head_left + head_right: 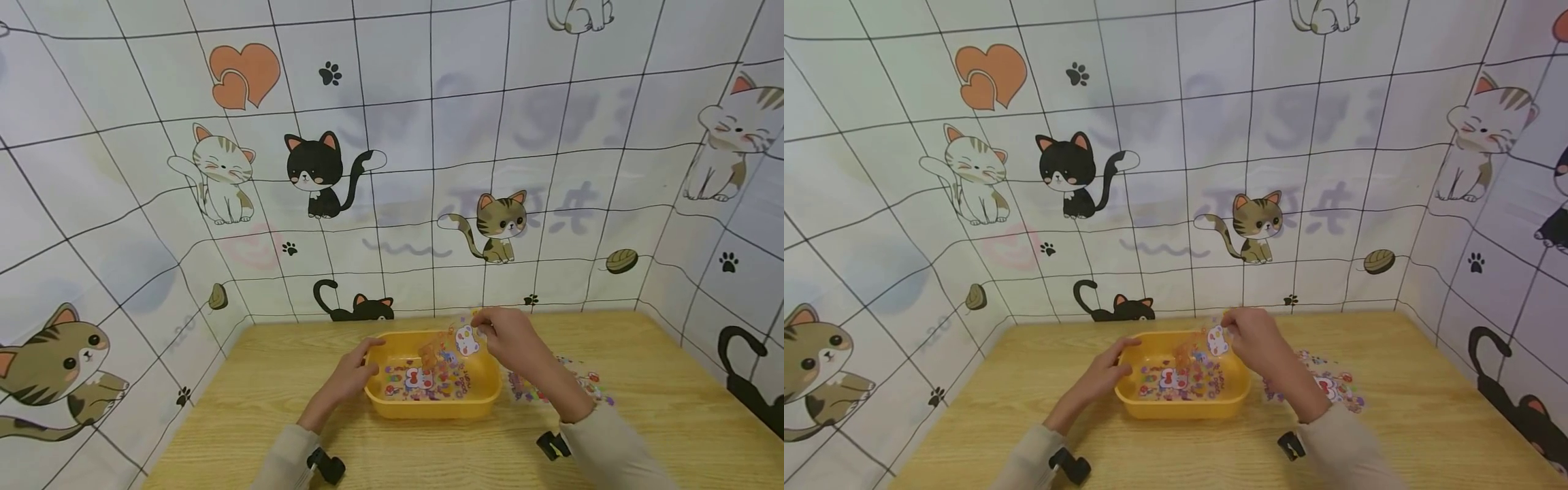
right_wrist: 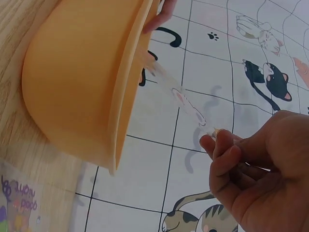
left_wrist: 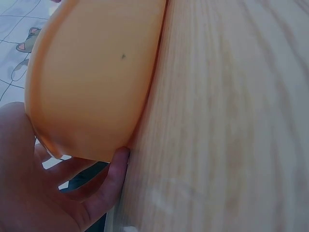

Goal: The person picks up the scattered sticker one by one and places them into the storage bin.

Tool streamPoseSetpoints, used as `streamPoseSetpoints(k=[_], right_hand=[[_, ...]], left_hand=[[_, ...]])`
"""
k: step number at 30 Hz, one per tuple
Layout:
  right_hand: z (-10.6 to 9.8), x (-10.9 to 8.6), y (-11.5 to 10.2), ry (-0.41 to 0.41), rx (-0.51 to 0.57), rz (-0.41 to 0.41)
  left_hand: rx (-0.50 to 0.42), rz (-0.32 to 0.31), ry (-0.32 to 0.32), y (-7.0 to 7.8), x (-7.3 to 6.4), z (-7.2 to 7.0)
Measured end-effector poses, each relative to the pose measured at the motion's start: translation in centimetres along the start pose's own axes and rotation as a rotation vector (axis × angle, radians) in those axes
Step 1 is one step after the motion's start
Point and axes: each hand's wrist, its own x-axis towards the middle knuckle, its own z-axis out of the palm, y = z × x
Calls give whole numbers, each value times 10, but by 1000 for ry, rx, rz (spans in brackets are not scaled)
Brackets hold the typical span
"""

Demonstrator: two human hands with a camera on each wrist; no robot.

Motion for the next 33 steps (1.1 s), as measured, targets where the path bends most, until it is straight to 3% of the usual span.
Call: streamPoseSetpoints(k=[11,25,33], right_hand=[[26,13,-23,-52,38,-50],[48,24,-40,-166,222,82],[55,27,-43,-159,236,113]], left_hand=[[2,3,0,1,0,0],[30,24,0,-1,0,0],[45,17,-4,1,0,-1]])
